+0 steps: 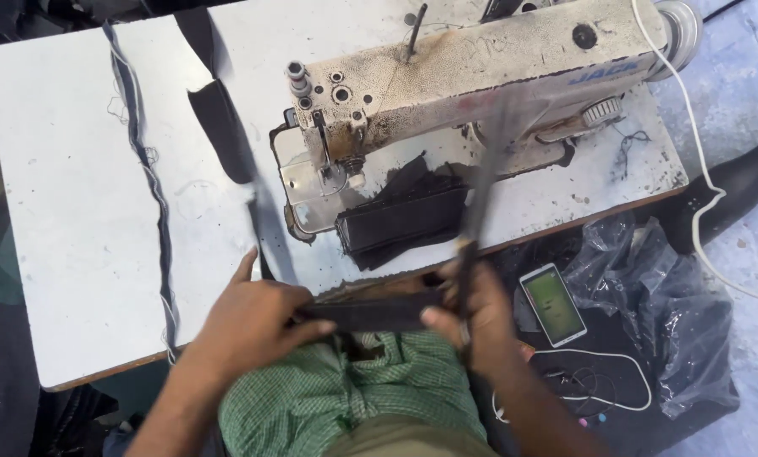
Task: Cutting shoe upper components from a fabric strip using large industrial scissors.
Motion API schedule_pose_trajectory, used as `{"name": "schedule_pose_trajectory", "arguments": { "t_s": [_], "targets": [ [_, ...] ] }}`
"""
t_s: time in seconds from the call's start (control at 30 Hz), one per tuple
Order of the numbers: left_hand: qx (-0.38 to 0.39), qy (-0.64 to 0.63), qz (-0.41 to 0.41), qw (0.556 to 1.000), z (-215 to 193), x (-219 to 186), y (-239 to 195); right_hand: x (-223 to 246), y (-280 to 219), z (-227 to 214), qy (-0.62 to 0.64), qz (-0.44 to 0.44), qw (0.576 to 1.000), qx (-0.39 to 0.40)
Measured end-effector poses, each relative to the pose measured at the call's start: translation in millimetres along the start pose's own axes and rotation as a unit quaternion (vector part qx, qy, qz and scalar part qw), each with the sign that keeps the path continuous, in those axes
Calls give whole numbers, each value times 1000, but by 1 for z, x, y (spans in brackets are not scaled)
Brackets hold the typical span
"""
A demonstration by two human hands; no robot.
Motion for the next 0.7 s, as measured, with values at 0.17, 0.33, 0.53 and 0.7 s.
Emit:
{"name": "schedule_pose_trajectory", "arguments": {
  "t_s": [0.17, 0.33, 0.53, 0.7],
  "targets": [
    [27, -46, -82, 995, -10, -9, 33, 3, 56, -42, -92, -55, 979, -173],
    [-178, -52, -79, 979, 1, 15, 99, -14, 100, -50, -162, -180, 931, -273],
    [-171, -54, -103, 978, 6, 27, 111, -42, 76, -39, -214, -228, 927, -205],
    [-144, -52, -152, 976, 3, 29, 101, -21, 93, -11, -449, -293, 834, -131]
  ]
}}
Point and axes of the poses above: each hand's wrist, its own y-axis towards the middle knuckle, its own z-axis out of the palm, x = y × z, the point moved 3 cm from there along y, towards the middle knuckle, and after that the axes turned 5 degrees about x, right-handed, at the moved point
